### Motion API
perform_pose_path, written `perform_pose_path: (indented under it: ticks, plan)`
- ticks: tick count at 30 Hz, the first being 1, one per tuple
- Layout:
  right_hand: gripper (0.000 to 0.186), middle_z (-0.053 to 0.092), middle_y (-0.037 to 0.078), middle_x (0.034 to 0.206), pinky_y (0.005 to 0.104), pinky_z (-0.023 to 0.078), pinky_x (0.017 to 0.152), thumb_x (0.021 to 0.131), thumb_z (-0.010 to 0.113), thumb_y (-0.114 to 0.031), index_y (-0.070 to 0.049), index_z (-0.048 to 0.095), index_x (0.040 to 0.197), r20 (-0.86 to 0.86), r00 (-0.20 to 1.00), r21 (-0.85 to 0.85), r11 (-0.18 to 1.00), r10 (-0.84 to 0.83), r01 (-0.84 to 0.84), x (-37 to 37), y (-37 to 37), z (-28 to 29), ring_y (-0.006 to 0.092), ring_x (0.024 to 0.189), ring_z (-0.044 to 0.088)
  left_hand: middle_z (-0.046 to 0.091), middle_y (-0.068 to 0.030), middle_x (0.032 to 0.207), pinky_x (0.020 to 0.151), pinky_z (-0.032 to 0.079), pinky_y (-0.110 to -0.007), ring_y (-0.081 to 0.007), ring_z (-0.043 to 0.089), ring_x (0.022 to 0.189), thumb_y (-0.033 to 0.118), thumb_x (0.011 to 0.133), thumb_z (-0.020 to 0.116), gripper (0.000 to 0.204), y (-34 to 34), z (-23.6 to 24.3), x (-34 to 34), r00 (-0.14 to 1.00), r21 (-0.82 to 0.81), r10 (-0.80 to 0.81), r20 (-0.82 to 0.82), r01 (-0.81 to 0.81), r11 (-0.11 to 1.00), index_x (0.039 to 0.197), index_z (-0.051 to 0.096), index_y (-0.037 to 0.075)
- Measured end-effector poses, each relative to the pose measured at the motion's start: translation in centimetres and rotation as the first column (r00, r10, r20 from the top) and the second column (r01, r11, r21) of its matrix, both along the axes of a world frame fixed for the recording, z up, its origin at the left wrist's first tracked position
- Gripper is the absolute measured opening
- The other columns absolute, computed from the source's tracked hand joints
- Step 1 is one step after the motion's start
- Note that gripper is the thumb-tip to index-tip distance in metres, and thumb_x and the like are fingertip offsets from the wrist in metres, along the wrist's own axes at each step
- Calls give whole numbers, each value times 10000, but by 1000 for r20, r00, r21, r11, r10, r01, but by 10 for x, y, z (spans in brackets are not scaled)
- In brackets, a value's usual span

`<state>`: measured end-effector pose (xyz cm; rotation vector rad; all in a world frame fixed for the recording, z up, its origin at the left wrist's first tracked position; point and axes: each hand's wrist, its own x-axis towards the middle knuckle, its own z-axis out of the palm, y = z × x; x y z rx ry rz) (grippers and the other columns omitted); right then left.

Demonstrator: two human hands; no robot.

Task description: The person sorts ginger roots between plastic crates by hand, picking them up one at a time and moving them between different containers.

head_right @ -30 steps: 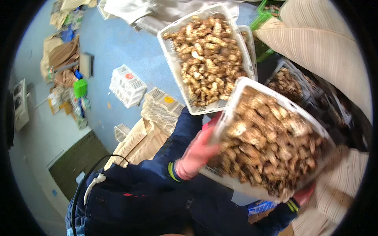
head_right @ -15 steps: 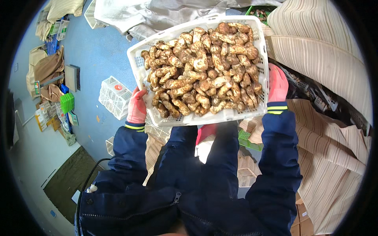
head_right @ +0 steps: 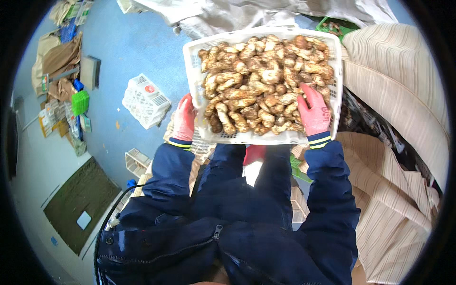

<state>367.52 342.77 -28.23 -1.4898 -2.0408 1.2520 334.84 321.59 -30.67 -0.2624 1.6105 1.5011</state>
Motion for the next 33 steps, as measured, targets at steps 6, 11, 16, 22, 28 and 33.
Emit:
perform_pose_path:
  ticks: [6, 11, 16, 22, 28, 33]
  plan:
    - [529, 532, 131, 1223, 372, 469, 880, 798, 637, -169, -145, 474, 1301, 466, 842, 130, 920, 272, -370, -24, -14, -12, 318, 1086, 536, 520, -128, 1249, 999, 361, -300, -196, 488, 1146, 102, 930, 497, 367, -38, 35, 31, 830, -237, -197, -521, 81, 968, 1265, 466, -47]
    - [598, 512, 142, 1201, 400, 480, 841, 771, 673, -189, -171, 441, 1322, 497, 798, 9, 918, 339, -396, -31, -7, -7, 327, 1063, 540, 564, -133, 1182, 921, 437, -320, -238, 558, 1067, 58, 847, 571, 333, -46, 62, 71, 580, -420, -545, -606, 349, 838, 1179, 558, 41]
    - [591, 561, 131, 1103, 403, 498, 788, 740, 717, -313, -153, 496, 1265, 673, 644, -74, 899, 364, -432, -40, -1, 1, 305, 1013, 571, 572, -156, 1187, 940, 424, -394, -334, 535, 1098, 78, 761, 647, 371, -11, 65, 63, 199, -518, -633, -748, 421, 744, 1126, 583, 44]
    - [476, 603, 122, 1014, 378, 490, 759, 760, 712, -293, -132, 564, 1182, 408, 878, 60, 952, 251, -300, -41, -38, 19, 305, 920, 597, 480, -132, 1316, 1042, 283, -521, -391, 378, 1253, 198, 691, 703, 504, 8, 37, 33, -190, -819, -813, -550, 314, 481, 1161, 575, 69]
    - [491, 601, 130, 1042, 364, 490, 773, 788, 690, -337, -139, 562, 1218, 156, 957, -171, 961, 244, -217, -70, -73, 49, 278, 916, 599, 486, -115, 1299, 1008, 341, -490, -407, 401, 1217, 149, 650, 728, 441, 7, 25, 29, -192, -781, -782, -592, 376, 499, 1059, 600, 46]
    - [561, 529, 179, 1210, 409, 431, 912, 792, 657, -295, -74, 486, 1278, 382, 922, 370, 902, 70, -222, -76, 0, 10, 345, 1097, 512, 515, -125, 1263, 972, 377, -483, -400, 433, 1185, 131, 644, 713, 420, 8, 22, 32, -147, -750, -765, -628, 379, 542, 1039, 605, 36]
